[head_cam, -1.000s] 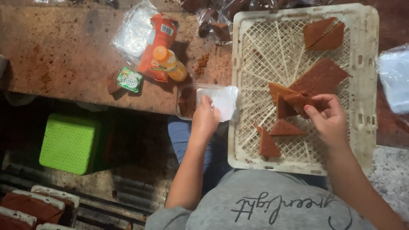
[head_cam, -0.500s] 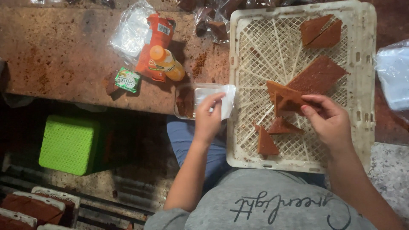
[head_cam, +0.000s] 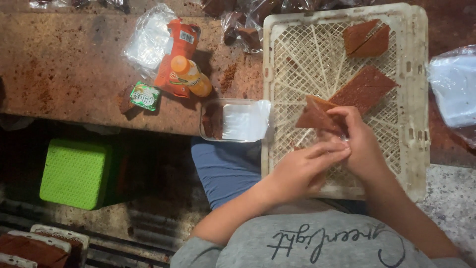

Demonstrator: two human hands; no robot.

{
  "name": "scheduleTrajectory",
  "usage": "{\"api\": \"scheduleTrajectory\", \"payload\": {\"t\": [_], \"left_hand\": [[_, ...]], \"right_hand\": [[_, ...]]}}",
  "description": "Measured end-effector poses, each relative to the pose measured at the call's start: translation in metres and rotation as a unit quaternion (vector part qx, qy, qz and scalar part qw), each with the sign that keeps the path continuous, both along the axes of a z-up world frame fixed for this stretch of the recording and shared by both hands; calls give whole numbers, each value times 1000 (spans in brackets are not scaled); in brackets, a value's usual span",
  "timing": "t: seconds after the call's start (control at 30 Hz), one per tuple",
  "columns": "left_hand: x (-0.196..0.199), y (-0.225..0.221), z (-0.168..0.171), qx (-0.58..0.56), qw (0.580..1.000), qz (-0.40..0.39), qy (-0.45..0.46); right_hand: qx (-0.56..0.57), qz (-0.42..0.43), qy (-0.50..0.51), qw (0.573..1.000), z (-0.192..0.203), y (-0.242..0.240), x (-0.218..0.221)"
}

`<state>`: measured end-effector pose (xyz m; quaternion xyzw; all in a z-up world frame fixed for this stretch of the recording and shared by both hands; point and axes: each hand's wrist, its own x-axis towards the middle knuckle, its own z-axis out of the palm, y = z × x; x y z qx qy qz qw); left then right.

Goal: Packaging pre-cut brown food items into individual plastic bags on a production table.

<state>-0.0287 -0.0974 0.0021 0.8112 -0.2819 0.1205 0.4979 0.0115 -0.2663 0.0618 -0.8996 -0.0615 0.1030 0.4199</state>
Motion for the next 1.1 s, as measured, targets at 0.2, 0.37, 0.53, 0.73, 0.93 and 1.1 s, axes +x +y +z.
{"api": "scheduleTrajectory", "payload": {"t": [0.2, 0.37, 0.53, 0.73, 0.93, 1.1], "left_hand": [[25, 67, -59, 92, 983, 160, 15], [23, 86, -68, 204, 944, 246, 78], [19, 94, -67, 112, 955, 266, 68], [14, 94, -49, 29, 947, 275, 162], [14, 69, -18, -30, 970, 195, 145], [16, 65, -13, -64, 970, 133, 194]], "right_hand": [[44, 40, -76, 995, 48, -12, 16], [97, 42, -186, 977, 8, -13, 42], [-199, 109, -85, 970, -61, 0, 36], [-315, 205, -9, 927, -62, -14, 28], [-311, 176, -51, 932, -85, -28, 32], [-32, -29, 17, 999, -44, -40, 26]]}}
